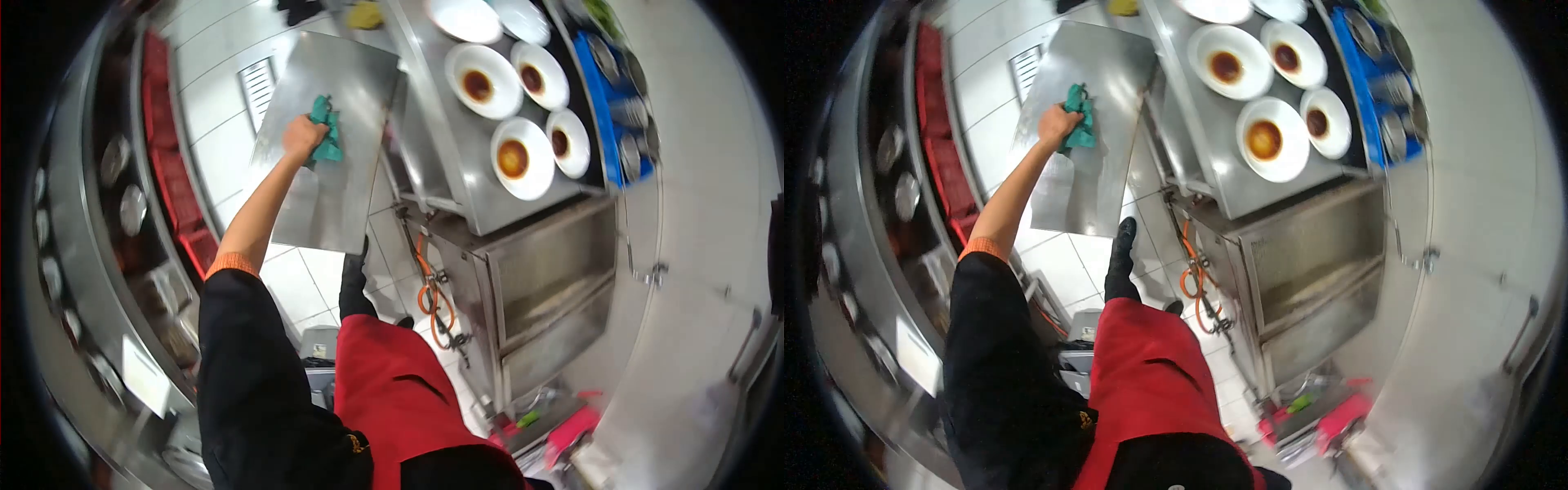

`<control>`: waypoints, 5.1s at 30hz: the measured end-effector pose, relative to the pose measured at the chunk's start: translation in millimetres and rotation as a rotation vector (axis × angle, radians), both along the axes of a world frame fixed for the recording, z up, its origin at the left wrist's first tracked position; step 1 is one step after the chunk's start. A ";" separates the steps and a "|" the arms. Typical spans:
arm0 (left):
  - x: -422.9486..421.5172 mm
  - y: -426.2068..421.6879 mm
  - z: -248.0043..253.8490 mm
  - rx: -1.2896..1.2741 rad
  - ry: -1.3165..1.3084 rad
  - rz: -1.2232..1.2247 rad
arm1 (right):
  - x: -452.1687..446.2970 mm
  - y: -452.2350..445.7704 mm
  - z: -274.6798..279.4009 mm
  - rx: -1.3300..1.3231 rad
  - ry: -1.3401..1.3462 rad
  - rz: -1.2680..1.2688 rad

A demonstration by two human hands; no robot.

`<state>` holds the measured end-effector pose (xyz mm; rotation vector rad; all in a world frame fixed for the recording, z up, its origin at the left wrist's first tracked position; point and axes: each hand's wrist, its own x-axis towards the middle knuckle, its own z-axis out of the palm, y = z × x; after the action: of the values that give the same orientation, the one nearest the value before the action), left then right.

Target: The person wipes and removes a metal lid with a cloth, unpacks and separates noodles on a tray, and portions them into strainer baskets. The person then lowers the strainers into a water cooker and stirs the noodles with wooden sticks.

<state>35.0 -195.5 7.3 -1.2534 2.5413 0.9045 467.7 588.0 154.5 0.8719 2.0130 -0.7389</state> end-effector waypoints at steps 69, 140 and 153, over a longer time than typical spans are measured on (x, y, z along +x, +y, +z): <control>442.3 726.3 -11.2 0.474 -0.726 -1.153 | 429.1 351.1 -155.6 -0.233 0.479 -1.068; 958.5 2153.2 376.6 1.221 0.416 -1.275 | 605.4 1600.2 334.9 -0.183 1.529 0.053; 980.6 2218.1 350.0 2.020 0.000 -0.702 | 660.6 1627.1 284.1 -0.704 1.506 -0.814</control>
<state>1015.6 2022.6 357.3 0.2751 0.6830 2.0216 1128.4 2215.0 438.6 0.6732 2.0378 -3.0101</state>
